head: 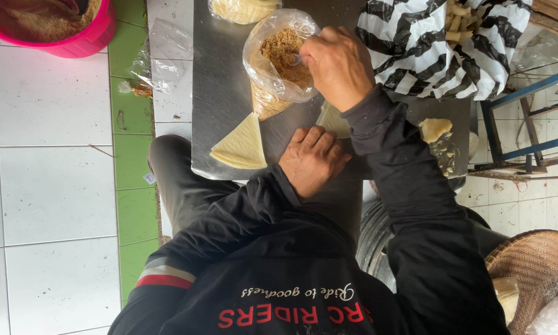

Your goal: The person scoops a granular filling into thin triangular wrappers and folds them into sealed packets. The person repeats this process multiple times, placing finished units on the table.

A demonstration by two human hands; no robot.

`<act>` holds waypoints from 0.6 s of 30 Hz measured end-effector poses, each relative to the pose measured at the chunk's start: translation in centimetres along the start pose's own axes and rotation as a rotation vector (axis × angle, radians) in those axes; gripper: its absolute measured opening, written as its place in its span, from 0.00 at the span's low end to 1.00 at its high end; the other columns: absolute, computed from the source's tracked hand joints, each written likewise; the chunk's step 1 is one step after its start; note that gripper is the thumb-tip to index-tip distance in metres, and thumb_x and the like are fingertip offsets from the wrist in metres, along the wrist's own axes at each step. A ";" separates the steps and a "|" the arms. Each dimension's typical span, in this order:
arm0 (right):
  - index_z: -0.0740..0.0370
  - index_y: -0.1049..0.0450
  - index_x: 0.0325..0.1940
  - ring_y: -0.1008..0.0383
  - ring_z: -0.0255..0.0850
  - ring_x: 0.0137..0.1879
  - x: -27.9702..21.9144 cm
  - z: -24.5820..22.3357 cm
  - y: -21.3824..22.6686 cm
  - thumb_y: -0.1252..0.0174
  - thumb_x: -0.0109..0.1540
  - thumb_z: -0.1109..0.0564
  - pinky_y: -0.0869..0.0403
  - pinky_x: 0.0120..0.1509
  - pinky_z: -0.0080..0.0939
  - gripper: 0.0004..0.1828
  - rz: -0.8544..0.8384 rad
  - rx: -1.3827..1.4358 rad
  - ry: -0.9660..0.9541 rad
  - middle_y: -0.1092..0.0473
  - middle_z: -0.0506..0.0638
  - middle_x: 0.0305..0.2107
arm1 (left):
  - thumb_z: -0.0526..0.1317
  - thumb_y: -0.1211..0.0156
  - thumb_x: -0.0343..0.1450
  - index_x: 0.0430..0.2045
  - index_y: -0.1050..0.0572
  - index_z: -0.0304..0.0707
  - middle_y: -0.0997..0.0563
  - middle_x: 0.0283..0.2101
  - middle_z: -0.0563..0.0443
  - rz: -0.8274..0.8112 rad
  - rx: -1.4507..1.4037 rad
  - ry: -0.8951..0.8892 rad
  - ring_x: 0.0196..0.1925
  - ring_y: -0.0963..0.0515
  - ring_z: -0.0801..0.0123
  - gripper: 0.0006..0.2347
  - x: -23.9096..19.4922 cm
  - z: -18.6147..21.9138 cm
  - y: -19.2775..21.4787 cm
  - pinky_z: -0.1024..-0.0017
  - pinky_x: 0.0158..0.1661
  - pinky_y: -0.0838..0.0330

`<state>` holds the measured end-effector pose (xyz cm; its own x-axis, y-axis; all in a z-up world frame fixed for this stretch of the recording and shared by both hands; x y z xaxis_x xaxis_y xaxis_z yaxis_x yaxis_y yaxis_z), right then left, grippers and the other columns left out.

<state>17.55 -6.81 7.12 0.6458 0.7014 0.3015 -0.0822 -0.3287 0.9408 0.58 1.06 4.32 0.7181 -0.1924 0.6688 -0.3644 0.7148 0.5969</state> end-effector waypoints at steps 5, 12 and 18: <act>0.62 0.22 0.39 0.26 0.45 0.40 -0.5 -0.6 0.4 0.35 0.65 0.65 0.27 0.47 0.48 0.02 0.056 0.059 -0.002 0.28 0.51 0.33 | 0.43 0.31 0.68 0.35 0.18 0.33 0.20 0.44 0.45 0.007 0.005 -0.003 0.52 0.23 0.57 0.11 0.0 0.0 0.0 0.62 0.50 0.31; 0.64 0.22 0.42 0.24 0.40 0.38 -1.4 -1.4 2.1 0.33 0.66 0.66 0.26 0.42 0.39 0.03 0.164 0.295 -0.102 0.26 0.51 0.35 | 0.43 0.31 0.68 0.36 0.19 0.32 0.21 0.44 0.45 0.014 -0.002 -0.011 0.52 0.24 0.57 0.12 0.4 0.1 0.3 0.62 0.52 0.30; 0.66 0.22 0.48 0.22 0.33 0.44 -4.5 -0.7 3.4 0.34 0.70 0.66 0.23 0.48 0.32 0.04 0.223 0.538 -0.223 0.25 0.49 0.40 | 0.39 0.32 0.69 0.35 0.21 0.35 0.24 0.42 0.47 0.036 0.024 0.068 0.45 0.24 0.58 0.08 0.8 0.3 1.2 0.61 0.45 0.32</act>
<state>13.84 -10.59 9.10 0.8052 0.4492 0.3871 0.1232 -0.7652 0.6319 0.55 1.57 5.68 0.7424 -0.1204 0.6590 -0.4043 0.7039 0.5840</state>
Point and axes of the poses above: each hand's wrist, its own x-axis towards the middle knuckle, its own y-axis out of the back of the hand, z = x × y, the point moved 2 cm from there along x, towards the middle knuckle
